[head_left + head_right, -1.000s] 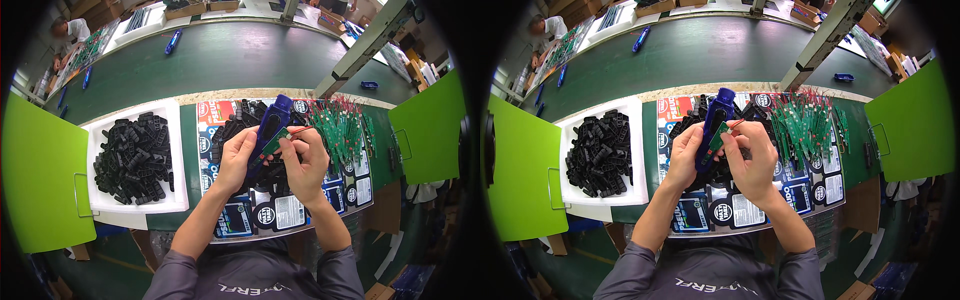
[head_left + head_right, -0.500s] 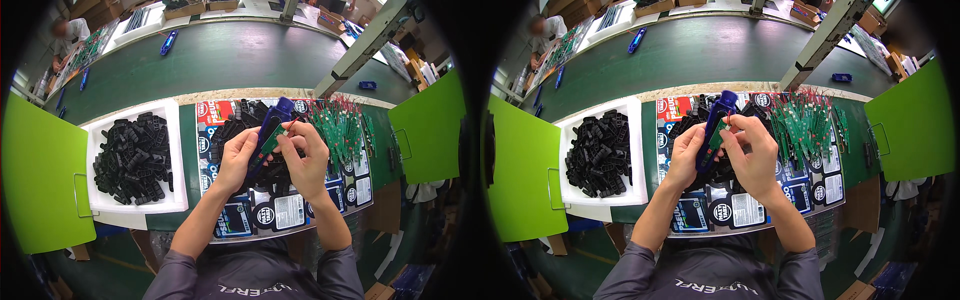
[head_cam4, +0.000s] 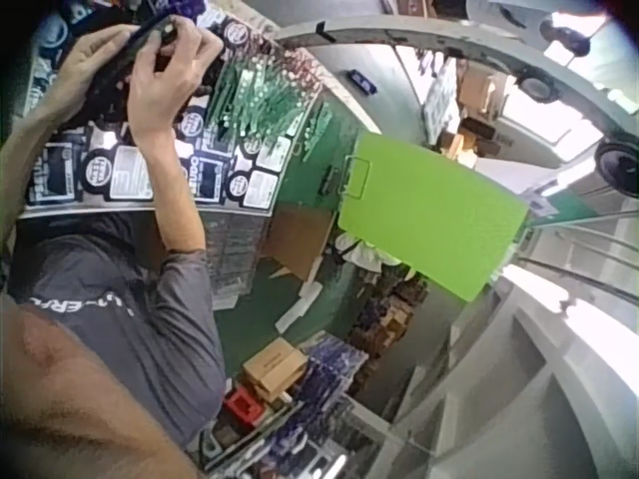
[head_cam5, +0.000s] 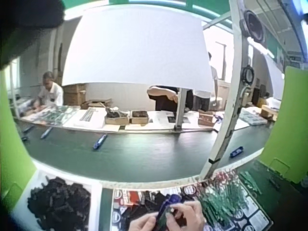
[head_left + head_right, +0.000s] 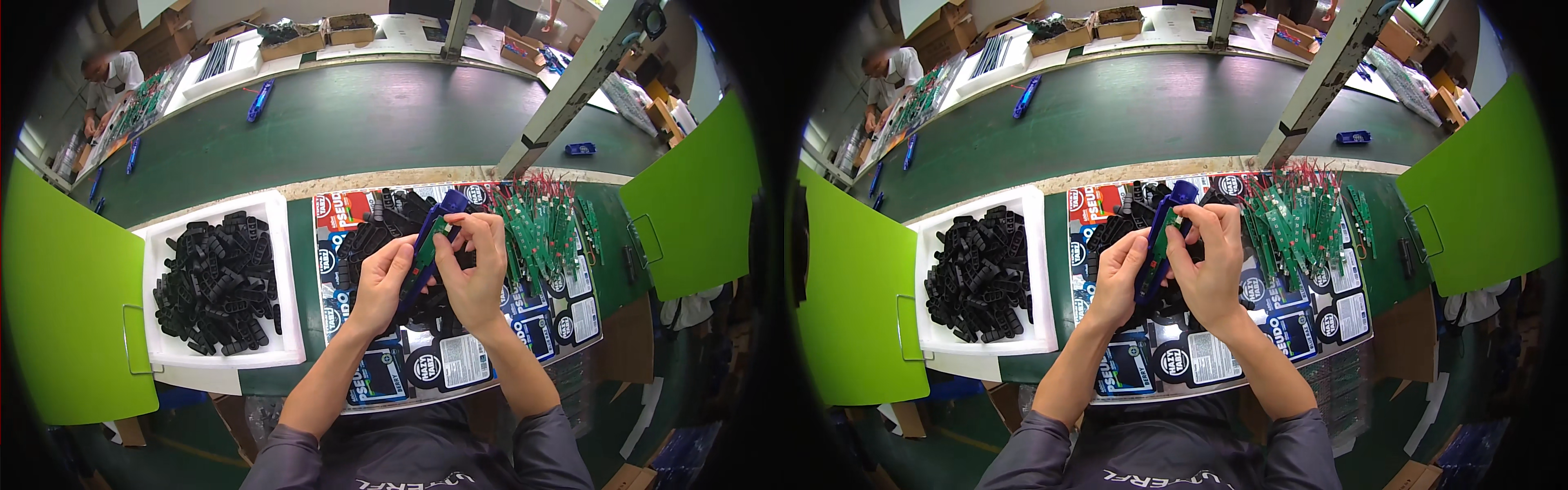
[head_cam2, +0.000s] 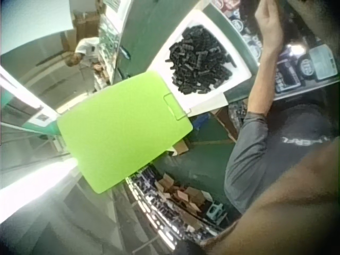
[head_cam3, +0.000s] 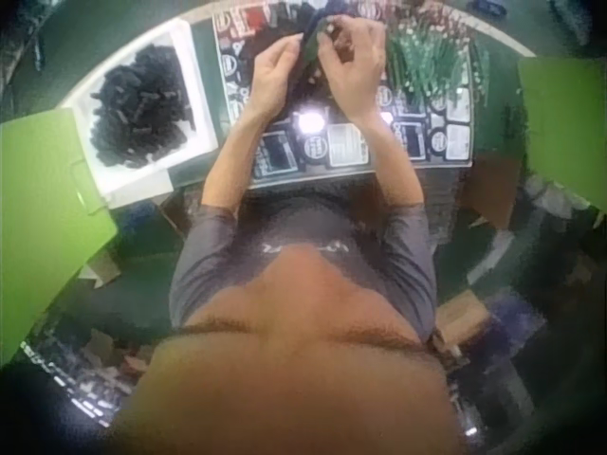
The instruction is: The person assembles small electronic devices by inserting green circuit boards into blue plastic casings. They pick up a casing, insert a circuit board, and then place the completed unit onto the table. This process is repeated multiple times using components from nearby trays.
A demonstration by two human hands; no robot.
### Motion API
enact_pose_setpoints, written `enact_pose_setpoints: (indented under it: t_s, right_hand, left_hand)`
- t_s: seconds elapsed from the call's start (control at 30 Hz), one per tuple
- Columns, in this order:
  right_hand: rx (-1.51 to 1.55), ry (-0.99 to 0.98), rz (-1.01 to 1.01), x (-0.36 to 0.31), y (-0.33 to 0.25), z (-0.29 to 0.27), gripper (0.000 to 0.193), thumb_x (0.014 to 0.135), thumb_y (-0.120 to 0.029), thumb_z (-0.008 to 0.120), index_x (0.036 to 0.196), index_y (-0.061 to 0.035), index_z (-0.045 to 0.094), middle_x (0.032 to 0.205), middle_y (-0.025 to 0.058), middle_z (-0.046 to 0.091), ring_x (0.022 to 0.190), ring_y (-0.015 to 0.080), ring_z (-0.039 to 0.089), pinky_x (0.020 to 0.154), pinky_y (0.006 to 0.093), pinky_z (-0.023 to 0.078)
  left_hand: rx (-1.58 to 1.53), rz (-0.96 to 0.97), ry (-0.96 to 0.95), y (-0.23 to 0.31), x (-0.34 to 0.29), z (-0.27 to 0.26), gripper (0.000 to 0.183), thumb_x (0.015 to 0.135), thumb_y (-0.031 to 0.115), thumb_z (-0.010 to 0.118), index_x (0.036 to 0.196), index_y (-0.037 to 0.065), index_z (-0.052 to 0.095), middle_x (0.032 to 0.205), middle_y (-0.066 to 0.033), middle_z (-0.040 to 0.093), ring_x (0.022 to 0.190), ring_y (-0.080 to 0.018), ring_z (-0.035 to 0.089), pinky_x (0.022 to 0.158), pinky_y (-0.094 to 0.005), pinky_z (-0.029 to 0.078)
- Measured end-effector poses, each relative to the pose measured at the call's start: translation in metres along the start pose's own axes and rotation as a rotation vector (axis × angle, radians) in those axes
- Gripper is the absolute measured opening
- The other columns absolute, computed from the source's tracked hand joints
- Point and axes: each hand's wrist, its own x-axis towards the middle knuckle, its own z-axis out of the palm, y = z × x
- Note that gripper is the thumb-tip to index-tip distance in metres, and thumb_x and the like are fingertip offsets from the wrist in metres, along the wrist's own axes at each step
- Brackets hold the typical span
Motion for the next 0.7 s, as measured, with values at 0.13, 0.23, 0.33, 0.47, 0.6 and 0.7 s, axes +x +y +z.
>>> enact_pose_setpoints:
  t_s: [0.13,0.23,0.33,0.47,0.6,0.7]
  right_hand:
    - [0.008,0.050,-0.017,-0.003,0.005,0.003,0.041,0.089,0.002,0.078,0.126,-0.0040,0.061,0.102,0.0062,0.051,0.081,0.0127,0.054,0.063,0.0281,0.050]
    - [0.077,0.078,0.049,-0.009,0.020,0.009,0.052,0.089,0.002,0.077,0.134,-0.0033,0.053,0.100,0.0047,0.052,0.080,0.0112,0.055,0.063,0.0271,0.047]
    - [0.165,0.090,0.116,-0.007,0.018,0.013,0.057,0.090,0.002,0.077,0.139,-0.0025,0.048,0.097,0.0026,0.053,0.078,0.0092,0.055,0.062,0.0260,0.045]
    - [0.247,0.068,0.230,-0.005,0.007,0.014,0.058,0.091,0.001,0.076,0.140,-0.0022,0.046,0.096,0.0015,0.054,0.074,0.0074,0.055,0.063,0.0248,0.044]
    - [0.242,0.042,0.237,-0.005,0.017,0.014,0.057,0.093,-0.002,0.077,0.141,-0.0024,0.047,0.096,0.0016,0.056,0.074,0.0067,0.055,0.063,0.0243,0.044]
    - [0.371,0.013,0.179,-0.002,0.033,0.008,0.052,0.095,-0.006,0.077,0.140,-0.0019,0.051,0.094,0.0009,0.058,0.075,0.0065,0.054,0.064,0.0244,0.044]
  left_hand:
    - [0.046,0.027,0.015,-0.002,-0.002,0.002,0.040,0.114,0.026,0.053,0.142,-0.002,0.061,0.106,-0.0068,0.073,0.084,-0.0102,0.070,0.072,-0.0261,0.058]
    - [0.108,0.080,-0.029,-0.003,-0.003,0.003,0.037,0.111,0.016,0.055,0.144,-0.003,0.059,0.108,-0.0079,0.073,0.084,-0.0100,0.069,0.071,-0.0258,0.057]
    - [0.147,0.089,-0.015,-0.003,-0.004,0.004,0.037,0.109,0.008,0.055,0.145,-0.003,0.058,0.109,-0.0082,0.073,0.085,-0.0097,0.068,0.071,-0.0252,0.056]
    - [0.164,0.080,0.014,-0.004,-0.003,0.001,0.038,0.109,0.006,0.056,0.145,-0.003,0.058,0.109,-0.0083,0.073,0.085,-0.0097,0.068,0.071,-0.0247,0.056]
    - [0.179,0.097,0.021,-0.007,-0.001,0.000,0.038,0.109,0.006,0.056,0.146,-0.003,0.058,0.109,-0.0086,0.073,0.084,-0.0099,0.069,0.071,-0.0249,0.057]
    - [0.161,0.119,0.053,-0.003,0.001,-0.003,0.038,0.109,0.007,0.057,0.146,-0.002,0.058,0.111,-0.0099,0.074,0.084,-0.0102,0.069,0.072,-0.0251,0.057]
